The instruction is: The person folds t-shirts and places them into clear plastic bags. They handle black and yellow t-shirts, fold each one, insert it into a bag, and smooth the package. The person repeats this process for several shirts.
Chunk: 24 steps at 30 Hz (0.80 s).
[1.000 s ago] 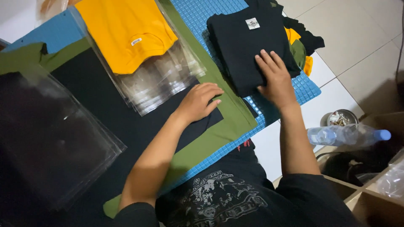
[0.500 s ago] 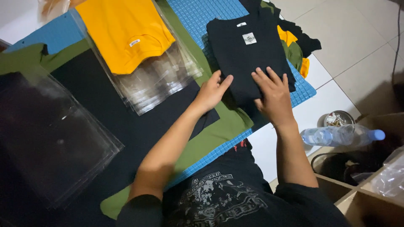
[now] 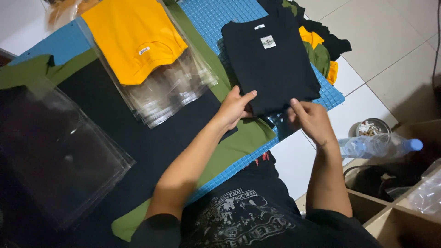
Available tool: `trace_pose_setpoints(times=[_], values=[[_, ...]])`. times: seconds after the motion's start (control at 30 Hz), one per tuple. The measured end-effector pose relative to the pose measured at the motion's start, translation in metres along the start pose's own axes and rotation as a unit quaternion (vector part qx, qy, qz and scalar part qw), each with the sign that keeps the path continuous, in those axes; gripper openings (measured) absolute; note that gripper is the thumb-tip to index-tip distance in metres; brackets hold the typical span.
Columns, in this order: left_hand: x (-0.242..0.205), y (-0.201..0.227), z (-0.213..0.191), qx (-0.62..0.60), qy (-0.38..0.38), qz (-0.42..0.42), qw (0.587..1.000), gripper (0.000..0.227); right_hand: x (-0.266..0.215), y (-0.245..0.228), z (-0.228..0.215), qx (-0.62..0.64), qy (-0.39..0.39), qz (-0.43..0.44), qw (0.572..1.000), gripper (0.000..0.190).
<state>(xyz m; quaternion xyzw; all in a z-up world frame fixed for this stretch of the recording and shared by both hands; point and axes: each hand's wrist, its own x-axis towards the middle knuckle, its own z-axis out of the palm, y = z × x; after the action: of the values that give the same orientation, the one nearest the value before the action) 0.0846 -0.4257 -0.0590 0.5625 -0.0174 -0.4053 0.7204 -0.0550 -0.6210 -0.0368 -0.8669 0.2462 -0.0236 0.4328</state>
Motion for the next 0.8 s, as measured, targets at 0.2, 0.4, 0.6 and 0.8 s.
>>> trace_pose_setpoints(times=[0.2,0.4,0.6,0.8], values=[[0.026,-0.05,0.004,-0.054,-0.032,0.016,0.998,0.054,0.017,0.003,0.046,0.493,0.025,0.152,0.856,0.034],[0.011,-0.055,0.023,-0.05,-0.062,0.036,0.996,0.051,0.02,-0.015,0.026,0.546,0.135,0.062,0.824,0.014],[0.012,-0.008,0.012,-0.165,0.019,0.014,0.986,0.082,0.023,0.033,-0.018,0.589,0.096,0.057,0.8,0.026],[0.006,-0.001,0.028,-0.185,0.007,0.005,0.983,0.078,0.01,0.004,-0.002,0.695,-0.04,0.056,0.716,0.037]])
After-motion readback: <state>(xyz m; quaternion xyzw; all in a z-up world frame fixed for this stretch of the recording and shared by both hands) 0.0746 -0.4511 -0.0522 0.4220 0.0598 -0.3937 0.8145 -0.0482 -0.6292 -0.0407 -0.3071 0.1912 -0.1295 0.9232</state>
